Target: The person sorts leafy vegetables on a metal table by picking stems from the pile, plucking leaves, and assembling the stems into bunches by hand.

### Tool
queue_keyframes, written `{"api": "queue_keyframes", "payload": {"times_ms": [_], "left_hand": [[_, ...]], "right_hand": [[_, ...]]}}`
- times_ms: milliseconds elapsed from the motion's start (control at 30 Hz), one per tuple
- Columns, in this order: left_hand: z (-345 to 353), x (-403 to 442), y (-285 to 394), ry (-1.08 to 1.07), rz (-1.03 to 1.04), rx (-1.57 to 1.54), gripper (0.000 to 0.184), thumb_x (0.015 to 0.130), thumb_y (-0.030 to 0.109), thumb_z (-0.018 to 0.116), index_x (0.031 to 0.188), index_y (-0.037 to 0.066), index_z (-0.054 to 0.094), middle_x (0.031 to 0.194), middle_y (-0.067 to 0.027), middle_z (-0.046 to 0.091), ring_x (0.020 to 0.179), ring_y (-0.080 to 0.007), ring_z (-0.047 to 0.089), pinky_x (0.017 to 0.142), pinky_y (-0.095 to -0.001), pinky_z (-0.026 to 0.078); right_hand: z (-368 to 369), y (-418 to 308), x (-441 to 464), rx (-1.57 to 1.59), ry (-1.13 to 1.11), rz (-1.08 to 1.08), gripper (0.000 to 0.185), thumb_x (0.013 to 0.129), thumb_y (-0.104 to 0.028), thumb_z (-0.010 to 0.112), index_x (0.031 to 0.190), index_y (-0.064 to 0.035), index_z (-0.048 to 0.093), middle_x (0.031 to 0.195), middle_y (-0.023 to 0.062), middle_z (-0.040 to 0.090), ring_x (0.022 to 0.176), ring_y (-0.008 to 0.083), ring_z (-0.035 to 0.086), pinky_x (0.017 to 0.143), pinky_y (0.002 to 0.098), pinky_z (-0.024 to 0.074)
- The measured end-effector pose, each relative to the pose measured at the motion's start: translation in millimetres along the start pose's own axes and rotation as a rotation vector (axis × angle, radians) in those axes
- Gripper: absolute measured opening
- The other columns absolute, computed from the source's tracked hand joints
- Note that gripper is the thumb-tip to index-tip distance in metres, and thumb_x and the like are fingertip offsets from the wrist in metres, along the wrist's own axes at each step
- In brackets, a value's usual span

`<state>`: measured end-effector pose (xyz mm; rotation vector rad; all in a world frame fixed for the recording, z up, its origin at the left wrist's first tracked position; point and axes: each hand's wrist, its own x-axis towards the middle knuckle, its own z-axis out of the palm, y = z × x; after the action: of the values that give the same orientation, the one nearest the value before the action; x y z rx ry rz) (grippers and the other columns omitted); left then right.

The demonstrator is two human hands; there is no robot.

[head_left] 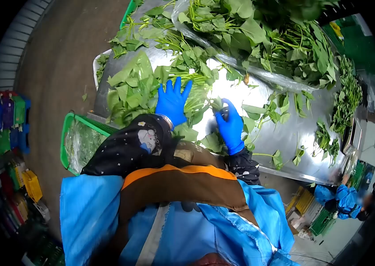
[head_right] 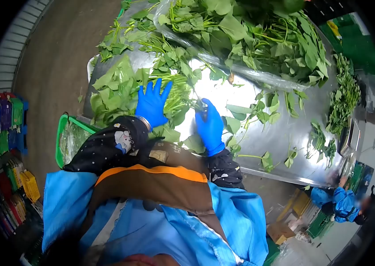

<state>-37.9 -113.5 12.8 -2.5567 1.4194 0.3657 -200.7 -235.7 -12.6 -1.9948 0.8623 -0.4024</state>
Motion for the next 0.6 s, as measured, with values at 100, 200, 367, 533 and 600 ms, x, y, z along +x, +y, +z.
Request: {"api": "queue_keyframes", "payload": {"times_ms": [100, 200, 367, 533, 600], "left_hand": [[-10, 19, -24, -0.030, 0.073, -0.168, 0.099, 0.054, 0.040, 0.072, 0.135, 0.013, 0.021, 0.127, -0.0175, 0.037, 0.112, -0.0320, 0.041, 0.090, -0.0524, 0.032], [-13, 40, -50, -0.146, 0.032, -0.418, 0.097, 0.053, 0.040, 0.073, 0.132, 0.010, 0.027, 0.128, -0.0159, 0.037, 0.112, -0.0317, 0.042, 0.090, -0.0528, 0.031], [-4, 31, -38, 0.065, -0.002, -0.068, 0.098, 0.051, 0.046, 0.073, 0.131, 0.010, 0.029, 0.134, -0.0139, 0.030, 0.120, -0.0324, 0.033, 0.095, -0.0572, 0.025], [-8, 26, -27, -0.067, -0.079, -0.166, 0.102, 0.050, 0.046, 0.073, 0.132, 0.009, 0.025, 0.133, -0.0157, 0.031, 0.119, -0.0302, 0.035, 0.095, -0.0564, 0.025], [-10, 25, -27, -0.066, -0.080, -0.177, 0.100, 0.051, 0.044, 0.073, 0.131, 0.008, 0.026, 0.130, -0.0155, 0.033, 0.117, -0.0297, 0.036, 0.095, -0.0560, 0.026]], "right_hand": [[-5, 0, -10, -0.099, -0.080, -0.108, 0.036, 0.073, -0.003, 0.055, 0.109, -0.0075, 0.052, 0.097, 0.0138, 0.052, 0.085, 0.0280, 0.052, 0.072, 0.0349, 0.0431], [-4, 0, -15, -0.090, -0.108, -0.204, 0.030, 0.077, -0.006, 0.053, 0.107, -0.0075, 0.052, 0.100, 0.0145, 0.053, 0.087, 0.0288, 0.054, 0.074, 0.0341, 0.0437], [11, -34, -13, -0.028, -0.077, -0.067, 0.022, 0.083, -0.019, 0.051, 0.104, -0.0108, 0.052, 0.091, 0.0162, 0.060, 0.082, 0.0299, 0.060, 0.068, 0.0342, 0.0466], [38, -20, 2, -0.157, -0.146, 0.057, 0.025, 0.081, -0.024, 0.051, 0.101, -0.0108, 0.051, 0.078, 0.0191, 0.059, 0.074, 0.0363, 0.058, 0.062, 0.0406, 0.0457], [49, -16, 15, -0.230, -0.138, -0.002, 0.028, 0.078, -0.025, 0.050, 0.100, -0.0073, 0.050, 0.074, 0.0227, 0.057, 0.070, 0.0385, 0.056, 0.060, 0.0449, 0.0439]]}}
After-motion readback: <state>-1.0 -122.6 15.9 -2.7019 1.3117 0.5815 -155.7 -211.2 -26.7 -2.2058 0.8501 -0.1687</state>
